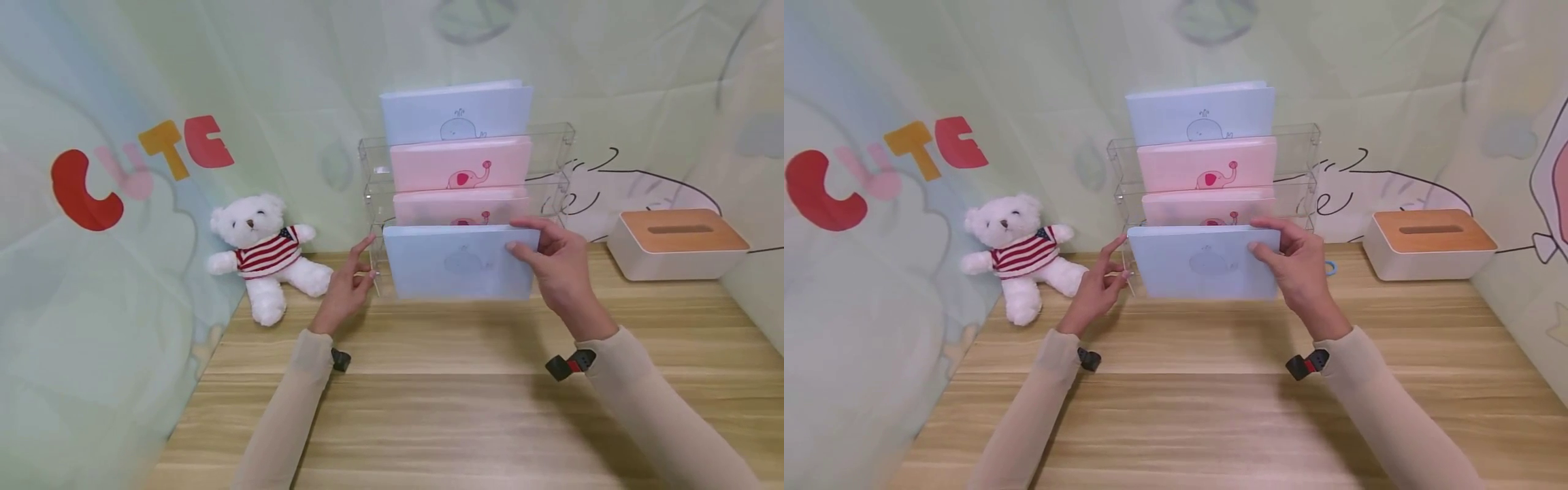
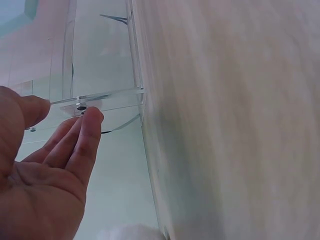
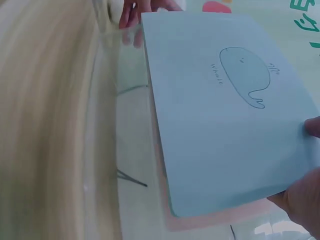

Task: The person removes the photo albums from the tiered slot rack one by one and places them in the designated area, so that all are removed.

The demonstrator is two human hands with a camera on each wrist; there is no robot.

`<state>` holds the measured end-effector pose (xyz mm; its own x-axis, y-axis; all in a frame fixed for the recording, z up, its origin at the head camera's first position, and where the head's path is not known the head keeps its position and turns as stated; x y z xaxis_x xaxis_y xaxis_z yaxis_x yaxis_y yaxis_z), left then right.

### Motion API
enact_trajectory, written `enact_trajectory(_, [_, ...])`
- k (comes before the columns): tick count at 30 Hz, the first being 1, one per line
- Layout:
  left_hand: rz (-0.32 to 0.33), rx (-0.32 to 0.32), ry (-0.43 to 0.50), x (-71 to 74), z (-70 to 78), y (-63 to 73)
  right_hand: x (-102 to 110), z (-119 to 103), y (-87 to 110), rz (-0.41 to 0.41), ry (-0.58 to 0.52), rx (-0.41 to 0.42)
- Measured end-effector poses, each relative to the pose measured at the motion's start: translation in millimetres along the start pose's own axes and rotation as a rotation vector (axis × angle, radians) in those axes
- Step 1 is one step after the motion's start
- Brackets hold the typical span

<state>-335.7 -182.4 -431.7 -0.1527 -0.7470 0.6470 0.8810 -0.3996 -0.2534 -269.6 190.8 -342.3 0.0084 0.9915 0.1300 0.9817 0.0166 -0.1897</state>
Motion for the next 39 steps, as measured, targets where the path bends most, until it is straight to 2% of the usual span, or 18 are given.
enact_trajectory(3, [-0.001,0.006,0.004,-0.3,-0.8,-1.2,-4.0,6.3,6.3,-0.019,-0.011,-0.083])
enact_trajectory(7, [-0.006,0.007,0.014,-1.2,-1.8,-3.1,-8.4,14.5,14.4,-0.052,-0.027,-0.136])
enact_trajectory(14, [-0.006,0.023,0.01,-0.7,-0.4,-3.2,-19.6,36.7,23.4,-0.116,-0.174,-0.23])
enact_trajectory(23, [0.001,-0.004,0.013,0.5,0.8,-2.6,-38.0,67.0,24.1,-0.187,-0.118,-0.307])
enact_trajectory(32, [-0.009,0.017,0.016,0.1,2.1,-1.3,-48.1,92.9,10.8,-0.149,-0.021,-0.323])
enact_trajectory(39, [-0.002,0.016,-0.019,-0.6,1.2,0.0,-57.6,106.0,1.3,-0.129,0.003,-0.351])
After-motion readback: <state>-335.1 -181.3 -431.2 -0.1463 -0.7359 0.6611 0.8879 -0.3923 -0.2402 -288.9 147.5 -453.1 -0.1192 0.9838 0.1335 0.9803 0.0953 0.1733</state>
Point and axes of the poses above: each hand's wrist, its own y-axis away from the middle knuckle, its own x-axis out of the back of the hand, z = x × y, the point moved 6 cm from there along -y, towards the middle knuckle, and after that the axes turned 9 degrees about -z, right-handed, at the moved point
